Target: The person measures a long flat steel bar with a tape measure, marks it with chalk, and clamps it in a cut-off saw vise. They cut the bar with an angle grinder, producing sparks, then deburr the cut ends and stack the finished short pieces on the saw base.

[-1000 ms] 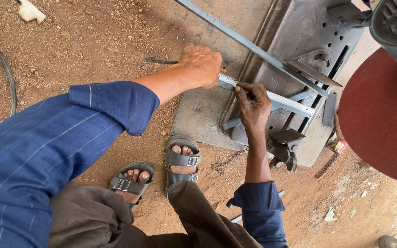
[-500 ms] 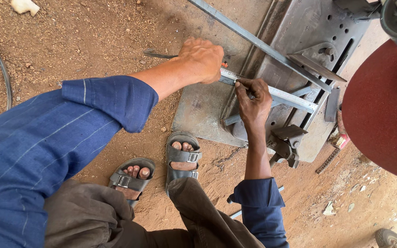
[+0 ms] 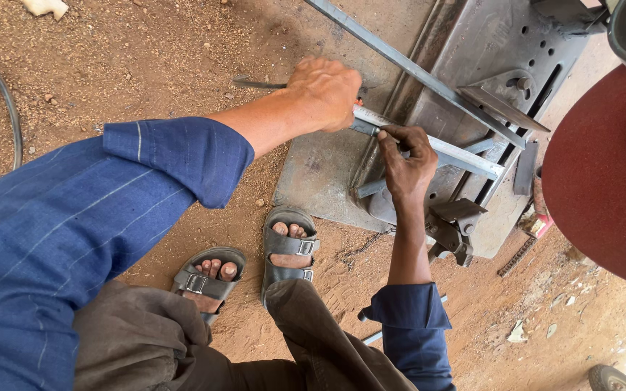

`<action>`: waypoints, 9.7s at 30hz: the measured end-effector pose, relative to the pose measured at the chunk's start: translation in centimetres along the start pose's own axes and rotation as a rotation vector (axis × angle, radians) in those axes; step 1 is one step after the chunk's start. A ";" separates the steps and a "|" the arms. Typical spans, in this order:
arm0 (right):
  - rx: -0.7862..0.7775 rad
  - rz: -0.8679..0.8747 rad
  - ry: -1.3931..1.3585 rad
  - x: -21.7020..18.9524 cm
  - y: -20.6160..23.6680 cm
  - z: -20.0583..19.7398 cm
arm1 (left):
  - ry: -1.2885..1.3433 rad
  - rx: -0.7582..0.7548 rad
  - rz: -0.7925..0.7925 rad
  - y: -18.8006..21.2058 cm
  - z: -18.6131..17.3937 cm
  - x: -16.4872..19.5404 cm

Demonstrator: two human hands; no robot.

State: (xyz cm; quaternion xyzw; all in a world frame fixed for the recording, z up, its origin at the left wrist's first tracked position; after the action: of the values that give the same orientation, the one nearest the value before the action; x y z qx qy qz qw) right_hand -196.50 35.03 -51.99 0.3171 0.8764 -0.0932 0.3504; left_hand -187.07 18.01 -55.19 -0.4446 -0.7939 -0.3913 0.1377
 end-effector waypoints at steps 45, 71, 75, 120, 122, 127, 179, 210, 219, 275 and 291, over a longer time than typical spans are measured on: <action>0.174 -0.060 0.156 0.3 1.0 -3.2 | -0.265 -0.137 -0.111 5.3 -1.5 -11.0; 0.753 0.165 0.221 6.6 27.5 -8.4 | -0.664 0.184 0.199 10.6 -4.6 -9.6; 0.945 1.031 0.181 19.8 46.4 -10.7 | -0.436 0.314 0.507 9.4 0.9 0.9; 0.050 -0.198 0.313 3.5 1.8 -5.0 | -0.281 -0.287 -0.124 11.3 -3.8 -10.3; -0.021 -0.177 0.311 4.7 2.0 -5.3 | -0.306 -0.290 -0.100 12.1 -3.9 -9.1; 0.007 -0.199 0.380 2.0 4.0 -5.1 | -0.272 -0.215 0.105 13.4 -4.3 -0.7; 0.313 0.742 0.221 18.6 7.0 -16.0 | -0.252 -0.138 -0.139 4.4 0.7 -3.2; -0.009 0.013 -0.026 -1.6 3.3 0.4 | -0.199 -0.170 -0.083 3.7 0.4 -2.3; -0.041 0.021 -0.104 -1.9 2.0 1.3 | -0.188 -0.186 -0.088 3.7 0.3 -1.9; -0.028 0.113 -0.158 -1.6 2.5 2.5 | -0.177 -0.133 -0.048 4.0 -0.3 -1.8; 0.018 0.043 -0.006 -2.4 2.1 2.7 | 0.001 -0.157 -0.105 5.0 0.3 -2.6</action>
State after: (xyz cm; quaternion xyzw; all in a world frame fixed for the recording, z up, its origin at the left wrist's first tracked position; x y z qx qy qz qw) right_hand -192.31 34.47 -52.25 0.3390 0.8672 -0.0945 0.3522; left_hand -181.46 18.22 -54.34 -0.4117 -0.7829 -0.4592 0.0821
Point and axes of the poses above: each hand's wrist, its own y-axis away from the middle knuckle, its own z-axis out of the palm, x = y × z, the point moved 7 cm from there along -y, towards the middle knuckle, and after that the axes turned 1 degree about y, right-handed, at the moved point
